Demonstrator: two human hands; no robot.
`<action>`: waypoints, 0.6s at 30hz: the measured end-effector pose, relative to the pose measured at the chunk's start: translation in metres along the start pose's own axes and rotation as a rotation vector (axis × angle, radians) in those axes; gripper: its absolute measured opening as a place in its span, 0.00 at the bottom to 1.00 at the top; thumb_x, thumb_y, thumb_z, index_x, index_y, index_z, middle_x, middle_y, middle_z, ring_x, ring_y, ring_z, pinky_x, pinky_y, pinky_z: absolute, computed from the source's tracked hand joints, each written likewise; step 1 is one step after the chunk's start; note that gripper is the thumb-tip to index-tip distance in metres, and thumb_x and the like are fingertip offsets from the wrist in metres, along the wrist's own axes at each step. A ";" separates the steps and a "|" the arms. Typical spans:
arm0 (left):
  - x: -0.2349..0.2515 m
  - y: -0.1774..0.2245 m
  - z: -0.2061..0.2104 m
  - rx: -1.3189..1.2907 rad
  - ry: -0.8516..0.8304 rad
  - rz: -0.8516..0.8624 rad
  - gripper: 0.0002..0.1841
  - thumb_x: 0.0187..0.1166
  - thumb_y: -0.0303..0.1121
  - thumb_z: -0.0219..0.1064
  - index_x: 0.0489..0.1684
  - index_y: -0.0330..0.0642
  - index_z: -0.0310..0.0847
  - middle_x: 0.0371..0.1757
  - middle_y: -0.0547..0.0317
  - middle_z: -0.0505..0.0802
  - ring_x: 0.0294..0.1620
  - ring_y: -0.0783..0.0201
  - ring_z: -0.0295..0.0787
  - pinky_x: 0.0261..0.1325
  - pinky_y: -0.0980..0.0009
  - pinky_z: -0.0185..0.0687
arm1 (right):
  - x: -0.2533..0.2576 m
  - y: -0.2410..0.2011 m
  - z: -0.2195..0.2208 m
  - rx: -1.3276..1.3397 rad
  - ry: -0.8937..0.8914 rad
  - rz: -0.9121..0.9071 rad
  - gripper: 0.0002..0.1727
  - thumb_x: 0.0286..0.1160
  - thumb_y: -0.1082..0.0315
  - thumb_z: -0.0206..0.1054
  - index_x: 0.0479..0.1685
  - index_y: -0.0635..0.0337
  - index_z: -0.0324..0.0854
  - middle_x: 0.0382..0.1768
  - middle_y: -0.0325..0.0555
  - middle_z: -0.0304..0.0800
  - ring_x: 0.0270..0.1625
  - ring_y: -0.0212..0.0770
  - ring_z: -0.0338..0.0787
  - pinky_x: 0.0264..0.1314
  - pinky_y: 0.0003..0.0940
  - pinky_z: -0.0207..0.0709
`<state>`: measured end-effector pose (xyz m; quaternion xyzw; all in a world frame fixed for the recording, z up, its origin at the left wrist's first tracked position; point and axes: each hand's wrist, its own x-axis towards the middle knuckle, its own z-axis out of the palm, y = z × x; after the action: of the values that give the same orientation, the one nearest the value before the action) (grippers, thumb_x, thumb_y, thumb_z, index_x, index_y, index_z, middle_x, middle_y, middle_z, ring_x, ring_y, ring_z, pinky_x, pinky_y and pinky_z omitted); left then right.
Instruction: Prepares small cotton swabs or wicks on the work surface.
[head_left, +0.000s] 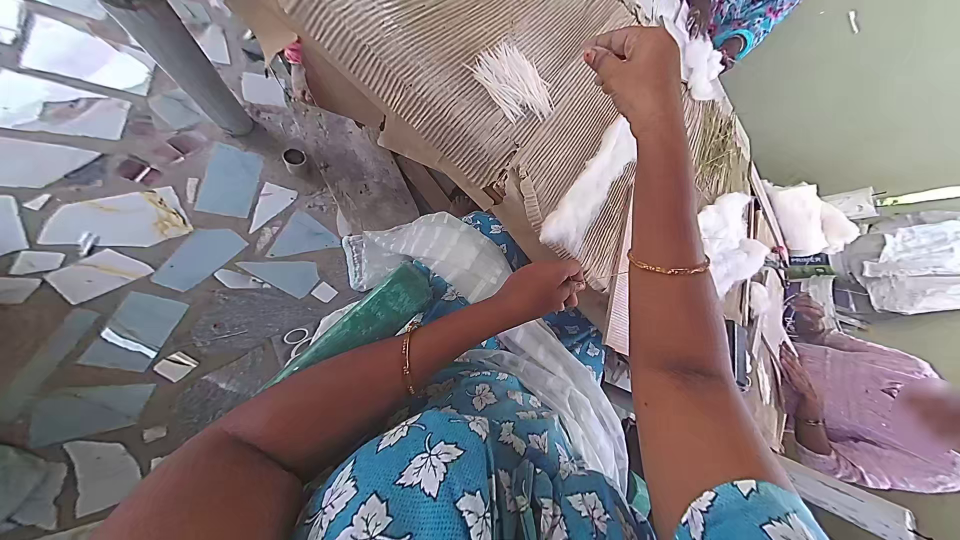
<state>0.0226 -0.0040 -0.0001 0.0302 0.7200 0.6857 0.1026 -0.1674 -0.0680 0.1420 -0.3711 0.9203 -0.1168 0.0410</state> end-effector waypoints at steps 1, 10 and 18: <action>-0.001 0.001 0.000 -0.002 0.016 0.040 0.15 0.96 0.37 0.51 0.58 0.37 0.81 0.43 0.57 0.93 0.39 0.70 0.90 0.50 0.70 0.85 | -0.011 0.010 -0.012 0.038 0.047 -0.017 0.17 0.86 0.59 0.63 0.64 0.57 0.88 0.55 0.47 0.93 0.52 0.36 0.91 0.62 0.37 0.80; -0.004 -0.002 -0.014 0.000 0.617 0.454 0.26 0.93 0.29 0.52 0.90 0.40 0.58 0.37 0.61 0.93 0.25 0.73 0.83 0.30 0.77 0.79 | -0.192 0.072 -0.056 0.312 0.340 0.084 0.19 0.90 0.64 0.57 0.72 0.63 0.76 0.54 0.42 0.84 0.49 0.21 0.84 0.55 0.18 0.78; 0.003 0.004 -0.032 0.562 0.653 0.462 0.18 0.93 0.26 0.47 0.64 0.40 0.86 0.59 0.51 0.95 0.61 0.56 0.92 0.66 0.57 0.83 | -0.234 0.112 0.085 0.362 0.236 0.020 0.15 0.80 0.64 0.71 0.60 0.59 0.89 0.56 0.54 0.88 0.45 0.40 0.89 0.47 0.32 0.84</action>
<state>0.0129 -0.0349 0.0052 -0.0007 0.8463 0.4432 -0.2956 -0.0602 0.1565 0.0296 -0.3323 0.8864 -0.3224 0.0001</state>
